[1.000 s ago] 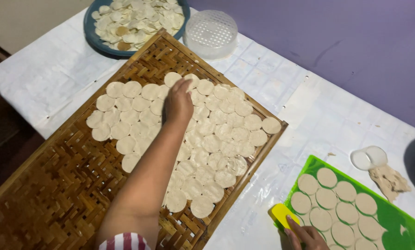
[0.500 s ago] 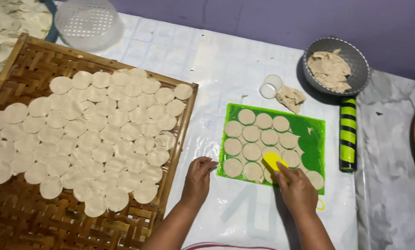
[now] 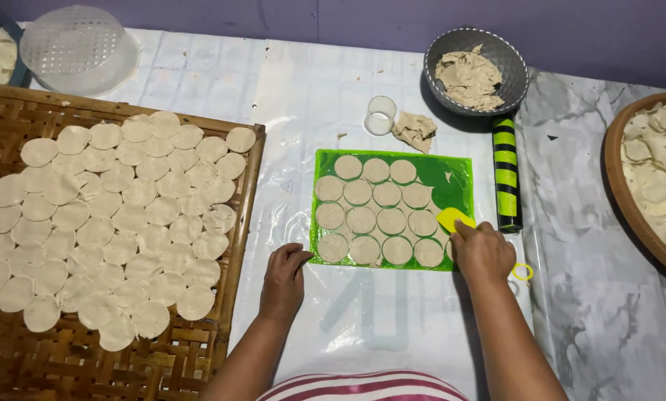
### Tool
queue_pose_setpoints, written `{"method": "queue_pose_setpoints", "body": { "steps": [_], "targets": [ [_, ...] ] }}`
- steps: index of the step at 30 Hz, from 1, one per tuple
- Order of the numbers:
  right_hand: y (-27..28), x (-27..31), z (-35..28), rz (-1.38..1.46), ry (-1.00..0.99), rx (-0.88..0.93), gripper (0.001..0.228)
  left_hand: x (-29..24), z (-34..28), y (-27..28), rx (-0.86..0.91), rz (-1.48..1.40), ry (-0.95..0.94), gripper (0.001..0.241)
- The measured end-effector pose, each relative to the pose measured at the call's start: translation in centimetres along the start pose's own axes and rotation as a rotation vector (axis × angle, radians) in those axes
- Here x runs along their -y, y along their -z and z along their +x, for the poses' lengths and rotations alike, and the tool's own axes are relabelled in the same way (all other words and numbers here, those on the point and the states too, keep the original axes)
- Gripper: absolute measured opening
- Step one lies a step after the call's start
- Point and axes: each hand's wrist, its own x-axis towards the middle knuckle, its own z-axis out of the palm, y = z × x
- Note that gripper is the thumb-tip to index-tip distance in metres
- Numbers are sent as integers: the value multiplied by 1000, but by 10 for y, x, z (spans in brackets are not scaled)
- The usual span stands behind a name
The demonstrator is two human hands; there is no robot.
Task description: Rolling out dough using a rolling pin and cutting it into small circular wrappers with a mold.
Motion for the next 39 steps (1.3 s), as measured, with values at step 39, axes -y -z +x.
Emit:
{"method": "queue_pose_setpoints", "body": {
  "steps": [39],
  "targets": [
    [37, -59, 40, -67, 361, 145, 39, -3, 0, 1, -22, 27, -13, 29]
  ]
}}
